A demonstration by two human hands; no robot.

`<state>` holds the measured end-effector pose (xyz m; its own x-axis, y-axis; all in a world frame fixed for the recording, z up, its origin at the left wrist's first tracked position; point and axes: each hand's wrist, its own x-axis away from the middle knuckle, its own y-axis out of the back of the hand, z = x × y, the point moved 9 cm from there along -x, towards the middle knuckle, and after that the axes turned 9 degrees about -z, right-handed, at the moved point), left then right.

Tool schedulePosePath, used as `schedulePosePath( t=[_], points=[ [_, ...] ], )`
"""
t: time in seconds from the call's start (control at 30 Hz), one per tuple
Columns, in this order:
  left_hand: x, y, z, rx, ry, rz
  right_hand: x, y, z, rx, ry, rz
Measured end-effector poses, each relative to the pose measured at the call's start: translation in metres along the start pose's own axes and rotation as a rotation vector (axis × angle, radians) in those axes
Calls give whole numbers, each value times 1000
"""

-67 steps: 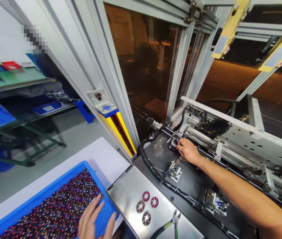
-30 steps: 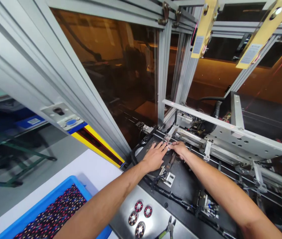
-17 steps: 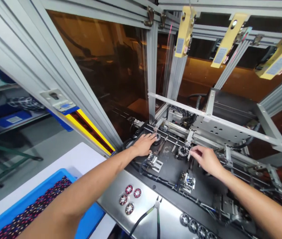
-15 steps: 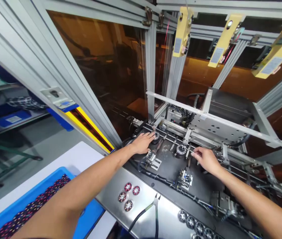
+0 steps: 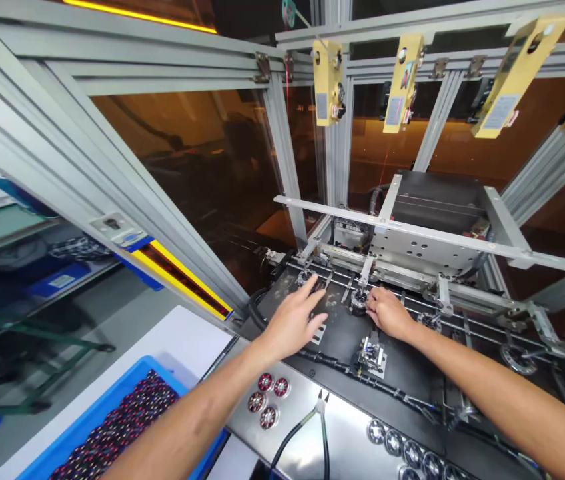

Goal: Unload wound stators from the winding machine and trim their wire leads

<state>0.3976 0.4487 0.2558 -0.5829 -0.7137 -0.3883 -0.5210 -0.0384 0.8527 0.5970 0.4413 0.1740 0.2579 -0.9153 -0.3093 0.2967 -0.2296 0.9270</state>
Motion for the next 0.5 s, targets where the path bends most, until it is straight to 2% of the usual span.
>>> schedulePosePath(
  t=[0.07,0.13,0.3,0.4,0.5],
  points=[
    [-1,-16,-19,38,-25,0,-1,1,-2,-1,-19,-13],
    [-6,-35,-28,48,-24,13,-4,0,0,-12,-37,-11],
    [-15,-73,-30,36,-6,46,-2,-10,-1,-81,-139,13],
    [-14,-88,-27,34,-13,80,5,-13,-19,-140,-294,5],
    [-14,-104,-29,41,-45,137,7,-23,-47,-208,-518,34]
  ],
)
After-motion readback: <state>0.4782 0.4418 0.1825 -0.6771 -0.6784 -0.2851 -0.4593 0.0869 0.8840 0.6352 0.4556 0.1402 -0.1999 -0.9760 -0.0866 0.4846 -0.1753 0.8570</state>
